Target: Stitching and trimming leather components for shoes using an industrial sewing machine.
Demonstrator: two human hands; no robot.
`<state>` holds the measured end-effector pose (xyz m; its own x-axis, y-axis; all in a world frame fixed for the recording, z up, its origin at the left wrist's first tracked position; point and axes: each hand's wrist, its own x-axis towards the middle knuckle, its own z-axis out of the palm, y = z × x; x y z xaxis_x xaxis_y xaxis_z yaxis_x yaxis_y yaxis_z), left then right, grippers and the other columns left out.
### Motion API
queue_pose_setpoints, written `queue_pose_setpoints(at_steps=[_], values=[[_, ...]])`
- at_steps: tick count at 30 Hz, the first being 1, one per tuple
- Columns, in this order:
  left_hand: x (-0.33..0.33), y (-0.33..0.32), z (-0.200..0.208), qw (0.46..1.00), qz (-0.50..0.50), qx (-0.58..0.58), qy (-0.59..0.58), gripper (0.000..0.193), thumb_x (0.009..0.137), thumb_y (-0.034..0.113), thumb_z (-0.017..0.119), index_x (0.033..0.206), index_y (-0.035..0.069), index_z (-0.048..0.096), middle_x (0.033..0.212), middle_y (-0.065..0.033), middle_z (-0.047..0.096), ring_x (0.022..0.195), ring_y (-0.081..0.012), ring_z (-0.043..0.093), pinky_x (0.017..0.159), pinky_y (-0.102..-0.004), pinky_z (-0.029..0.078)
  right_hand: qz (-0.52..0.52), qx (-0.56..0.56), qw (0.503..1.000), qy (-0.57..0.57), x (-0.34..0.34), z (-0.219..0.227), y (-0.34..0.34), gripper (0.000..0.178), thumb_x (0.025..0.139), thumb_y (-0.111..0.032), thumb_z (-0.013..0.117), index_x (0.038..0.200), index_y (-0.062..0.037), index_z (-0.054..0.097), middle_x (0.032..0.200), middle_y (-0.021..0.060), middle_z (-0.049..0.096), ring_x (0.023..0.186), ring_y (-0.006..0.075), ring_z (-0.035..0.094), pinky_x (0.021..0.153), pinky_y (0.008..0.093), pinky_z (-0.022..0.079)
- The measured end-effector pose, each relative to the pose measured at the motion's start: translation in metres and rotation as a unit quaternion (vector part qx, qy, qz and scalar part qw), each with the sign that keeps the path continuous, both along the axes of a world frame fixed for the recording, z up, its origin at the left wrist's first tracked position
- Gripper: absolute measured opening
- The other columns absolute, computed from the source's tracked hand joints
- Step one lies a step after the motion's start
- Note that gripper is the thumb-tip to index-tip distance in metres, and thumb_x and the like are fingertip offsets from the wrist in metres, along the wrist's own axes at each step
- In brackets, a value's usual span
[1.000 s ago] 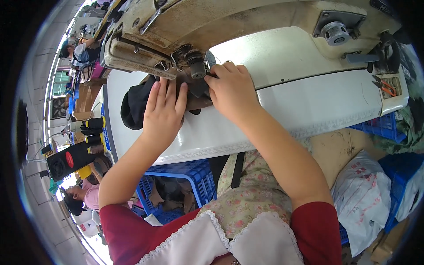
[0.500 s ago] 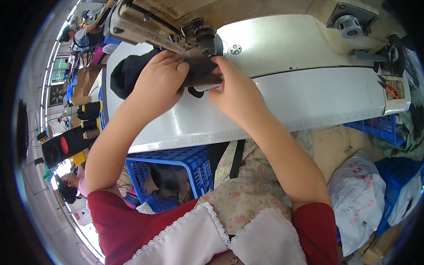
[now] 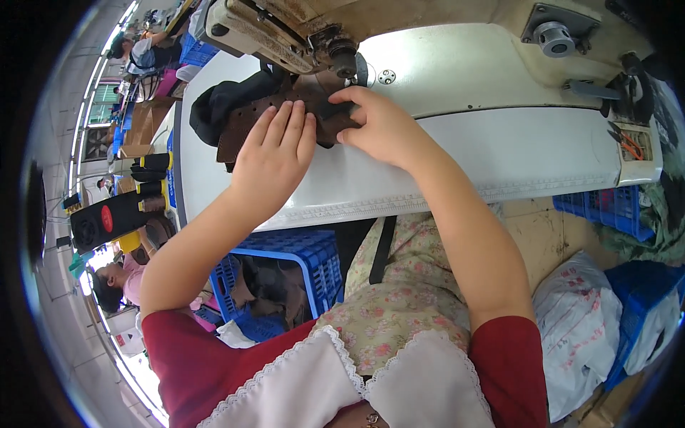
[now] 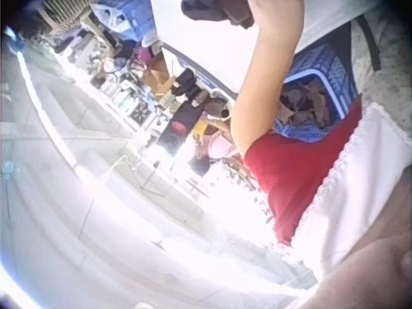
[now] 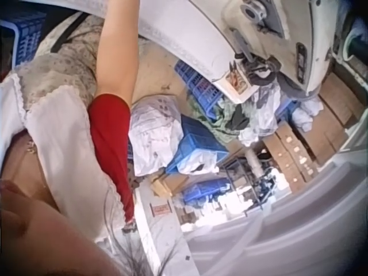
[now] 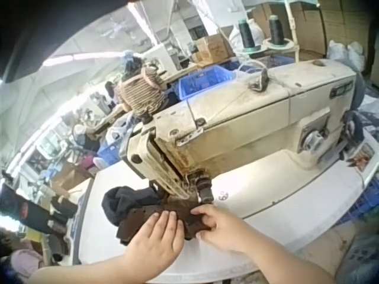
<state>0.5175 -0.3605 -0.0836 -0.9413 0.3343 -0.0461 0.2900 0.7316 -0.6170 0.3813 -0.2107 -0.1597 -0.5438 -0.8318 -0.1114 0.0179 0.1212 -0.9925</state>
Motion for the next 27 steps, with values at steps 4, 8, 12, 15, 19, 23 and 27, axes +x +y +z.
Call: queue_pose_setpoints(at_steps=[4,8,12,15,19,23,27], values=[[-0.006,-0.011,-0.015,0.997,-0.041,0.032,0.056,0.037,0.079,0.015,0.061,0.111,-0.002,0.058,0.124,-0.0202,0.063,0.118,-0.0325,0.060,0.104,-0.0451,0.046,0.051,-0.020,0.997,-0.058,-0.008,-0.004,0.001,0.056,0.082,0.000,0.070,0.135,-0.0104,0.057,0.088,0.0083,0.070,0.080,0.0135,0.064,0.072,0.0286,0.050],[-0.014,-0.016,-0.022,0.995,-0.066,0.042,0.066,0.032,0.078,0.015,0.062,0.105,0.000,0.056,0.118,-0.0193,0.064,0.115,-0.0325,0.061,0.101,-0.0447,0.050,0.075,-0.018,0.995,-0.070,-0.016,-0.012,0.000,0.056,0.082,0.001,0.069,0.136,-0.0086,0.056,0.089,0.0081,0.070,0.080,0.0133,0.064,0.072,0.0270,0.049],[-0.011,-0.016,-0.029,0.997,-0.049,0.035,0.051,0.031,0.077,0.015,0.062,0.103,-0.001,0.057,0.116,-0.0214,0.066,0.111,-0.0333,0.065,0.097,-0.0436,0.053,0.078,-0.027,0.991,-0.108,-0.015,-0.008,0.004,0.052,0.082,-0.006,0.070,0.132,-0.0089,0.059,0.092,0.0083,0.070,0.080,0.0156,0.064,0.071,0.0319,0.051],[-0.008,-0.011,-0.033,0.997,-0.054,0.021,0.047,0.029,0.077,0.014,0.062,0.099,-0.004,0.060,0.109,-0.0242,0.069,0.106,-0.0349,0.068,0.095,-0.0426,0.055,0.018,-0.010,0.999,-0.038,-0.003,-0.018,0.007,0.042,0.084,-0.007,0.067,0.126,-0.0083,0.063,0.091,0.0101,0.071,0.077,0.0198,0.067,0.068,0.0339,0.052],[-0.002,-0.011,-0.039,0.997,-0.048,0.043,0.054,0.030,0.076,0.014,0.062,0.100,-0.004,0.060,0.109,-0.0245,0.069,0.106,-0.0352,0.068,0.095,-0.0424,0.055,-0.144,-0.008,0.940,0.309,0.003,-0.019,0.009,0.029,0.081,-0.006,0.066,0.110,-0.0079,0.069,0.098,0.0113,0.072,0.087,0.0281,0.069,0.071,0.0372,0.054],[-0.001,-0.009,-0.040,0.995,-0.054,0.064,0.050,0.030,0.075,0.016,0.060,0.097,-0.004,0.061,0.109,-0.0264,0.069,0.107,-0.0379,0.067,0.097,-0.0453,0.053,-0.110,-0.016,0.860,0.499,-0.004,-0.019,-0.006,0.028,0.077,-0.009,0.068,0.104,-0.0077,0.070,0.100,0.0085,0.070,0.098,0.0286,0.066,0.079,0.0393,0.054],[-0.003,-0.006,-0.036,0.990,-0.036,0.129,0.042,0.023,0.077,0.013,0.059,0.094,-0.002,0.060,0.114,-0.0255,0.068,0.113,-0.0375,0.064,0.105,-0.0461,0.047,-0.102,-0.007,0.819,0.565,-0.003,-0.023,-0.019,0.019,0.077,-0.011,0.067,0.095,-0.0071,0.070,0.097,0.0069,0.068,0.101,0.0270,0.064,0.088,0.0415,0.051]])
